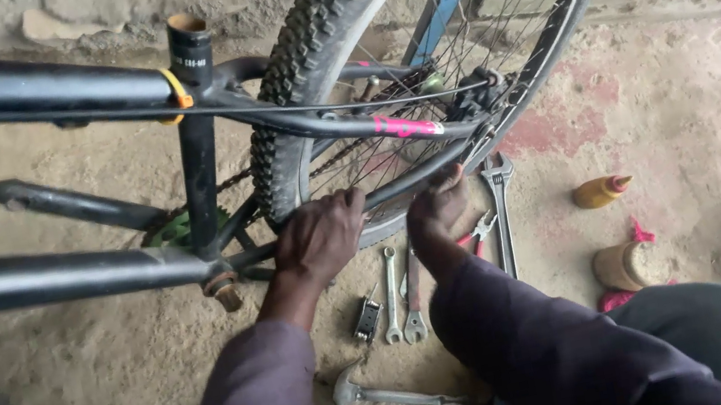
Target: The person works on the rear wheel of a bicycle, using a wrench to tighten the axle nuts and a screwdriver to adjust the derailleur. They rotate the wheel to check the chain alignment and continue making adjustments to the rear hub area.
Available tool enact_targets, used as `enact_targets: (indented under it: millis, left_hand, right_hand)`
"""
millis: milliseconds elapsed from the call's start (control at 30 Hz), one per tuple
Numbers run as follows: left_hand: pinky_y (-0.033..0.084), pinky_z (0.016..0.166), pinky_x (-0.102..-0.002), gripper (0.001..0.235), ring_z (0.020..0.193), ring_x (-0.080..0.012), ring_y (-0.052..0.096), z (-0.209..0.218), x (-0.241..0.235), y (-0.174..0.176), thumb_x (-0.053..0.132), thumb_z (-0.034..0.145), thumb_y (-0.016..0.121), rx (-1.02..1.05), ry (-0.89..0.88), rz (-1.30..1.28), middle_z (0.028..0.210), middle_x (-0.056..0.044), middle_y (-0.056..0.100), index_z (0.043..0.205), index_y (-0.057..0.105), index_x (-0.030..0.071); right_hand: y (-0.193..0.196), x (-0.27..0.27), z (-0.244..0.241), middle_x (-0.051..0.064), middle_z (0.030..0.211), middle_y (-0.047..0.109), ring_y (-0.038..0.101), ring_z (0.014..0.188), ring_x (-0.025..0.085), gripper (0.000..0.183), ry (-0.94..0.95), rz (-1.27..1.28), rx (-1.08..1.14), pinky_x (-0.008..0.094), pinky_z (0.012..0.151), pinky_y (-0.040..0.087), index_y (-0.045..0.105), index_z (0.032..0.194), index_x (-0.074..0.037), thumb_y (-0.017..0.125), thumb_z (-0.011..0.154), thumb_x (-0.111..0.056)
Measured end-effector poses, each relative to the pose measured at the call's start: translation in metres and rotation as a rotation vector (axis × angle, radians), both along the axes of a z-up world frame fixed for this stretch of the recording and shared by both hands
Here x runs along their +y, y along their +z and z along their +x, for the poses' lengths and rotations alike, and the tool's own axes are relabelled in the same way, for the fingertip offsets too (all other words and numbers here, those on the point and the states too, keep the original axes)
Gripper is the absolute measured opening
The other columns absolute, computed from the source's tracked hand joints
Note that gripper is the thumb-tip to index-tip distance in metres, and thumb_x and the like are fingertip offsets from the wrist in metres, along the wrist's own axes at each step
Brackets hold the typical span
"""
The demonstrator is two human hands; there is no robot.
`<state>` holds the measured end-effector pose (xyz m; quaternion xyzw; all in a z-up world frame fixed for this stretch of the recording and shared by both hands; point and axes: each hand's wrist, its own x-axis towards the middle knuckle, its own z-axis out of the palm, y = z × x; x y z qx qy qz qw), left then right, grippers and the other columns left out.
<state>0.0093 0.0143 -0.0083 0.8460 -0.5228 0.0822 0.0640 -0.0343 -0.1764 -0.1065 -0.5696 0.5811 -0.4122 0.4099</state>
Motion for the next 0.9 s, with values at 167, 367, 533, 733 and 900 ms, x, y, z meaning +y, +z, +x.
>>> enact_targets:
  millis: [167, 367, 533, 733, 900]
  left_hand:
    - [0.056, 0.050, -0.036, 0.014, 0.058, -0.0207, 0.069, 0.005, 0.005, -0.013, 0.028, 0.096, 0.051, -0.004, -0.048, -0.038, 0.070, -0.002, 0.063, 0.097, 0.056, 0.015]
    - [0.054, 0.048, -0.037, 0.009, 0.056, -0.0245, 0.068, 0.006, -0.009, -0.009, 0.020, 0.093, 0.050, -0.075, -0.060, -0.111, 0.067, -0.006, 0.061, 0.092, 0.054, 0.013]
    - [0.055, 0.050, -0.040, 0.015, 0.057, -0.0267, 0.069, 0.006, -0.011, -0.023, 0.026, 0.093, 0.055, -0.041, -0.043, -0.084, 0.069, -0.007, 0.061, 0.094, 0.054, 0.011]
    - [0.056, 0.053, -0.040, 0.021, 0.058, -0.0279, 0.069, 0.003, -0.010, -0.018, 0.032, 0.099, 0.051, -0.057, -0.015, -0.029, 0.072, -0.008, 0.062, 0.098, 0.055, 0.012]
    - [0.058, 0.057, -0.041, 0.027, 0.061, -0.0273, 0.071, 0.004, -0.009, -0.011, 0.040, 0.102, 0.047, -0.054, 0.059, 0.058, 0.075, -0.007, 0.063, 0.101, 0.054, 0.014]
  right_hand:
    - [-0.094, -0.053, -0.034, 0.015, 0.081, 0.068, 0.069, 0.089, 0.036, 0.048, 0.231, -0.539, 0.174, 0.039, 0.084, 0.053, 0.066, 0.085, -0.015, 0.038, 0.114, -0.040]
    - [-0.032, -0.096, -0.053, 0.023, 0.075, 0.057, 0.060, 0.077, 0.051, 0.019, 0.578, -0.477, 0.217, 0.057, 0.068, 0.043, 0.042, 0.102, -0.011, 0.038, 0.111, -0.028]
    - [-0.116, -0.260, -0.054, 0.024, 0.096, 0.070, 0.072, 0.084, 0.037, 0.053, 0.648, -1.636, 0.582, 0.041, 0.071, 0.060, 0.055, 0.125, 0.003, 0.073, 0.087, -0.030]
    - [0.018, -0.278, -0.061, 0.017, 0.089, 0.072, 0.073, 0.081, 0.043, 0.050, 1.380, -1.043, 0.892, 0.059, 0.070, 0.058, 0.047, 0.132, -0.009, 0.067, 0.088, -0.019]
    - [0.009, -0.272, -0.046, 0.012, 0.091, 0.075, 0.075, 0.084, 0.042, 0.043, 1.265, -0.756, 1.027, 0.057, 0.078, 0.060, 0.051, 0.121, -0.015, 0.072, 0.085, -0.024]
